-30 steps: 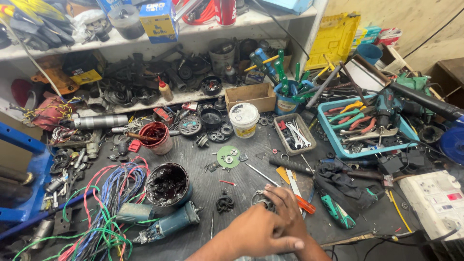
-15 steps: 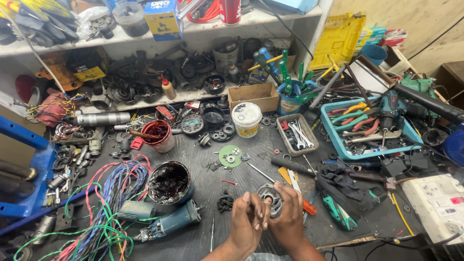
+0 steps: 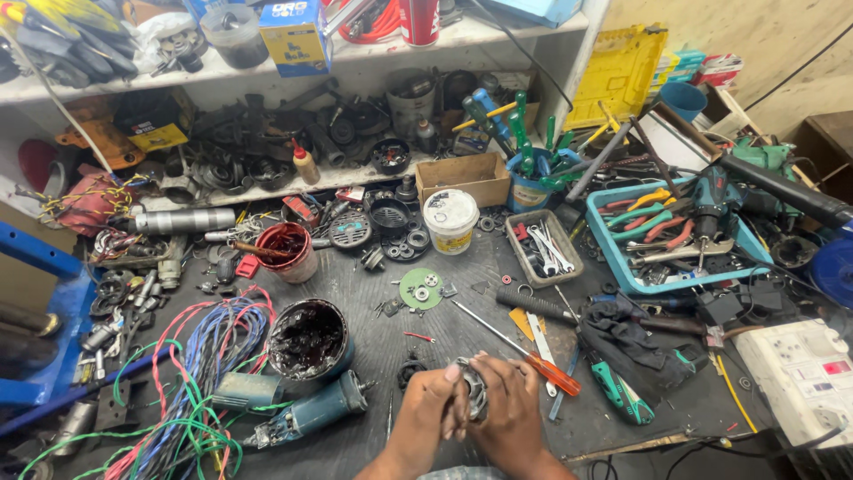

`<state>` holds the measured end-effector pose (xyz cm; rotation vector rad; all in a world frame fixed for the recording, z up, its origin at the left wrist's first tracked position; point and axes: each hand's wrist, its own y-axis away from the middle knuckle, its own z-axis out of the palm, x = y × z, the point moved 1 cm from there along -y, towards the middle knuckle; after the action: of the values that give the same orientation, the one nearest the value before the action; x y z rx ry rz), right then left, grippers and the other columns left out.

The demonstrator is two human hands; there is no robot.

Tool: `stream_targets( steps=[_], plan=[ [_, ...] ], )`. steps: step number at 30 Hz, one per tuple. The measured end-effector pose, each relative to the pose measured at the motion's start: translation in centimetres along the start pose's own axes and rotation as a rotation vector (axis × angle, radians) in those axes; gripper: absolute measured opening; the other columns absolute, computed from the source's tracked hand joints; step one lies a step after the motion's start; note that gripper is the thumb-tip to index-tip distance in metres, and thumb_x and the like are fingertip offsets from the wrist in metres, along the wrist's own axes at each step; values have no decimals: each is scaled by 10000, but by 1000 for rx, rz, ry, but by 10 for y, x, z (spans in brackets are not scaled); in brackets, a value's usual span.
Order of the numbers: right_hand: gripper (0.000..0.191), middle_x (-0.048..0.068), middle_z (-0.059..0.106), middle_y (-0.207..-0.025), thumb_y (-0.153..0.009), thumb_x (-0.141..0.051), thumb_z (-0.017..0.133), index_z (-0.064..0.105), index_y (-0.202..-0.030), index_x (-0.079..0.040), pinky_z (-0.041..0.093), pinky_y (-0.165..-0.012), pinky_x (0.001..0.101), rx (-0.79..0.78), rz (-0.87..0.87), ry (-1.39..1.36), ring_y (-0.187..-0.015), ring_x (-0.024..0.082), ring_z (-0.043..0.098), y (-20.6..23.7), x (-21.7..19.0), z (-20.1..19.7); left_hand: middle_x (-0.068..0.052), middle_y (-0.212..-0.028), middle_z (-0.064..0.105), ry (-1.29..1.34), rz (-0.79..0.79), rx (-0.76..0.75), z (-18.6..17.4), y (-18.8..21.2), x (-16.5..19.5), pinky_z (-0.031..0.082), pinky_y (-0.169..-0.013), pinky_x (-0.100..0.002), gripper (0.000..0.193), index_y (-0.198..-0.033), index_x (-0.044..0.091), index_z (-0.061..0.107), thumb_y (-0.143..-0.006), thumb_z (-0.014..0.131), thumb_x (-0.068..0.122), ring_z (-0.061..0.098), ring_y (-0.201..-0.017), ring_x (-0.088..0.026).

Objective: The person applies a dark lubricant to the interior of a small motor housing using a screwdriver, then wipes the housing with a dark cloth. The person repeats the application and wiping on the same housing throughout the clip.

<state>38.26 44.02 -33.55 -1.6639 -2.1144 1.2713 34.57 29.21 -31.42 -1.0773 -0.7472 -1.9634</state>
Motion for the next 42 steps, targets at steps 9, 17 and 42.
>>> stream_targets(
  steps=[9, 17, 42],
  plan=[
    [803, 105, 585, -1319, -626, -257, 895, 514, -1313, -88, 299, -1117, 566, -168, 94, -64, -1316, 302, 512, 9, 26, 18, -43, -606, 541, -173, 223, 13, -39, 26, 1, 474, -637, -249, 536, -682, 21, 554, -1042, 517, 417, 478, -475, -92],
    [871, 157, 524, -1377, -615, -250, 921, 479, -1349, -93, 284, -1141, 535, -243, 227, -141, -1355, 367, 439, 23, 68, 23, -93, -682, 687, -320, 239, 44, -119, 17, -48, 493, -556, -279, 467, -791, -17, 705, -953, 543, 389, 636, -600, -136],
    [233, 176, 679, -1131, -907, -143, 698, 475, -952, -94, 572, -961, 555, 175, -327, -385, -1029, 361, 734, 48, 47, -53, -13, -603, 504, 229, 178, -570, -23, 19, -40, 412, -783, -256, 727, -787, 0, 590, -988, 536, 697, 503, -545, -128]
  ],
)
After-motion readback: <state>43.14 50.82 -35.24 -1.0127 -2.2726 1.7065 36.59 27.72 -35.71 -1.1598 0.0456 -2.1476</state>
